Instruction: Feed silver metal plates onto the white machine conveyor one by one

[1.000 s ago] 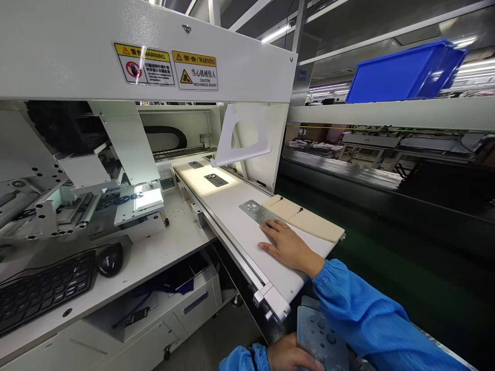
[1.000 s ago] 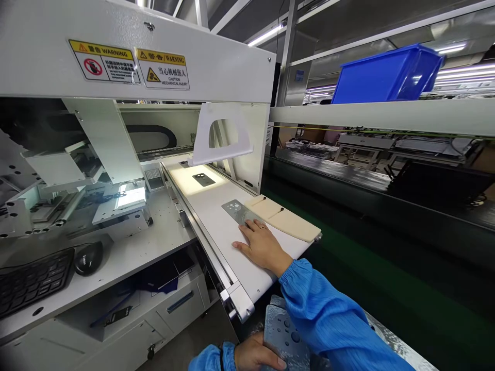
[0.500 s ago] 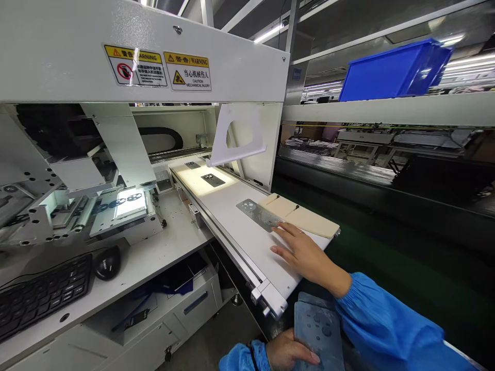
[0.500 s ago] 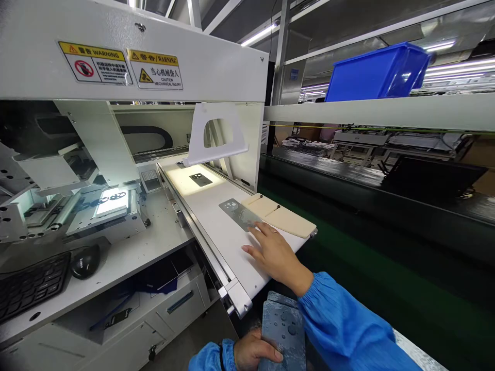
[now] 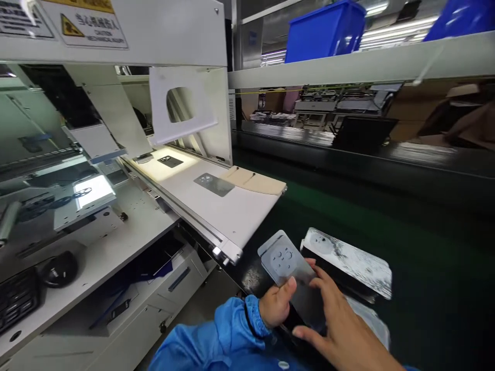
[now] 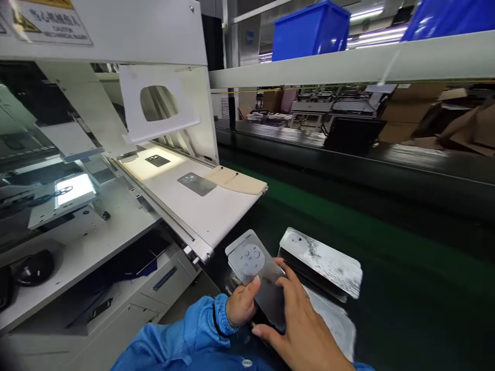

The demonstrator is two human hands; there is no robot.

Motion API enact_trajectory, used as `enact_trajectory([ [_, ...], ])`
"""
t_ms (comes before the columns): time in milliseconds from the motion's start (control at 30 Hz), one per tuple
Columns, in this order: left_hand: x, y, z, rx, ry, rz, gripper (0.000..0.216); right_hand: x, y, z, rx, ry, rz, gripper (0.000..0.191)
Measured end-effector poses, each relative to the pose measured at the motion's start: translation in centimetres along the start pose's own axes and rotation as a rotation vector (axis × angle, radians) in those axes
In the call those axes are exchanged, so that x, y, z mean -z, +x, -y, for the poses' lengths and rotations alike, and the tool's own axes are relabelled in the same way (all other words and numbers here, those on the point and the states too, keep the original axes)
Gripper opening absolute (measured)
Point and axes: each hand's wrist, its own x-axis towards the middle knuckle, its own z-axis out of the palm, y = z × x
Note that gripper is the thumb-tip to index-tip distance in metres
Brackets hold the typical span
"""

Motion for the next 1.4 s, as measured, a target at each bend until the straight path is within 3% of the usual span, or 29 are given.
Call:
enact_trajectory([
  [100, -1.1, 0.3, -0.1, 0.153, 0.238, 0.127, 0.087, -0.7, -0.5, -0.3, 0.014, 0.001, -0.135, 0.052],
  [233, -1.3, 1.4, -1.3, -0.06, 0.285, 0.314, 0.07, 1.5, -0.2, -2.2, 0.072, -0.004, -0.188, 0.035],
  [300, -1.0, 2.4, -2.3, -0.188, 0.266, 0.268, 0.074, 3.6, 0.0, -3.8, 0.089, -0.025, -0.199, 0.034],
  [400, -0.3, 4.5, -3.6, -0.351, 0.333, 0.08, 0.09, 7.0, 1.0, -6.7, 0.044, -0.11, -0.217, 0.034],
  [533, 0.3, 8.3, -4.9, -0.419, 0.808, 0.034, 0.061, 9.1, 3.2, -10.2, -0.094, -0.222, -0.05, 0.034],
  [667, -0.7, 12.2, -5.5, -0.337, 1.154, 0.242, 0.057, 8.4, 4.8, -11.6, -0.117, -0.297, 0.116, 0.035],
  [833, -3.1, 15.5, -6.2, -0.344, 1.386, 0.495, 0.056, 8.2, 5.6, -11.3, -0.107, -0.33, 0.135, 0.043],
  [967, -4.0, 16.5, -6.6, -0.335, 1.515, 0.563, 0.055, 8.7, 5.7, -11.4, -0.108, -0.351, 0.133, 0.042],
  [1067, -3.5, 15.6, -6.7, -0.406, 1.465, 0.48, 0.066, 8.4, 4.3, -11.2, -0.088, -0.377, 0.032, 0.044],
  [1167, -2.5, 12.7, -6.1, -0.526, 1.36, 0.269, 0.071, 6.8, 1.4, -10.2, -0.01, -0.368, -0.111, 0.036],
  [1267, -1.5, 8.1, -3.9, -0.57, 1.25, 0.109, 0.033, 4.2, -1.3, -9.0, 0.019, -0.278, 0.039, 0.043],
  [1333, -1.2, 5.2, -1.4, -0.537, 1.243, 0.176, 0.02, 2.6, -2.1, -8.5, -0.032, -0.276, 0.142, 0.056],
  [1400, -1.1, 2.9, 1.4, -0.507, 1.236, 0.229, 0.025, 1.7, -2.0, -8.3, -0.09, -0.316, 0.183, 0.062],
])
